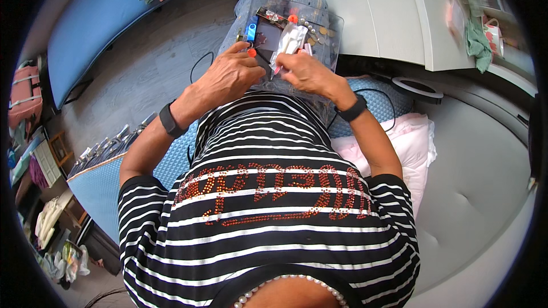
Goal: The person picks up and examines various small objects from a plastic storage bin, including a thin rod, small tubes, and a round orange item, before placing some on a white surface and others back into the bin.
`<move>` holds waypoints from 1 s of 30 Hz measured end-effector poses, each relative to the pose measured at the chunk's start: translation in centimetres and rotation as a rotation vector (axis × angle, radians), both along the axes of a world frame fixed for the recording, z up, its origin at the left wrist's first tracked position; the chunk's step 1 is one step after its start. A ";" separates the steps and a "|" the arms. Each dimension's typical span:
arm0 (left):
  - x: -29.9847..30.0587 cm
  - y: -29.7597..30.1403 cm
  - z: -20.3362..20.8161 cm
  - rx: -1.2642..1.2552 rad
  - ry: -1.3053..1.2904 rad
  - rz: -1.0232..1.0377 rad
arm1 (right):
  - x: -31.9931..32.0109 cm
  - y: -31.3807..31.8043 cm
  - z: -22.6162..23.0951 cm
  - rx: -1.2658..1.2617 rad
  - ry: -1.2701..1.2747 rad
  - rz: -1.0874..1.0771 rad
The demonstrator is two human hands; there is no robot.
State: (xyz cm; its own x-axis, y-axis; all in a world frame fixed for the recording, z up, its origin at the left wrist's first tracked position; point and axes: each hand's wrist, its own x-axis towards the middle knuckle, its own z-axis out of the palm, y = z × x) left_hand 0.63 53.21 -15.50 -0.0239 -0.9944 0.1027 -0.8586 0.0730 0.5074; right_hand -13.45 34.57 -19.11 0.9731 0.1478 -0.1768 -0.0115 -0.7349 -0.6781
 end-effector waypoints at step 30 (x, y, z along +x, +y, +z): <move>-0.7 -9.3 -1.4 0.421 -0.080 0.101 | 3.0 -3.3 -0.8 -0.364 0.228 -0.546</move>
State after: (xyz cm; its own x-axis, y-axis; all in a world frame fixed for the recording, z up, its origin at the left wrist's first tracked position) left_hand -0.04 43.91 -16.85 0.0841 -0.9471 -0.3098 -0.8886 -0.2120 0.4067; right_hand -10.45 31.22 -19.94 0.8242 -0.4595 -0.3309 -0.5569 -0.7639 -0.3262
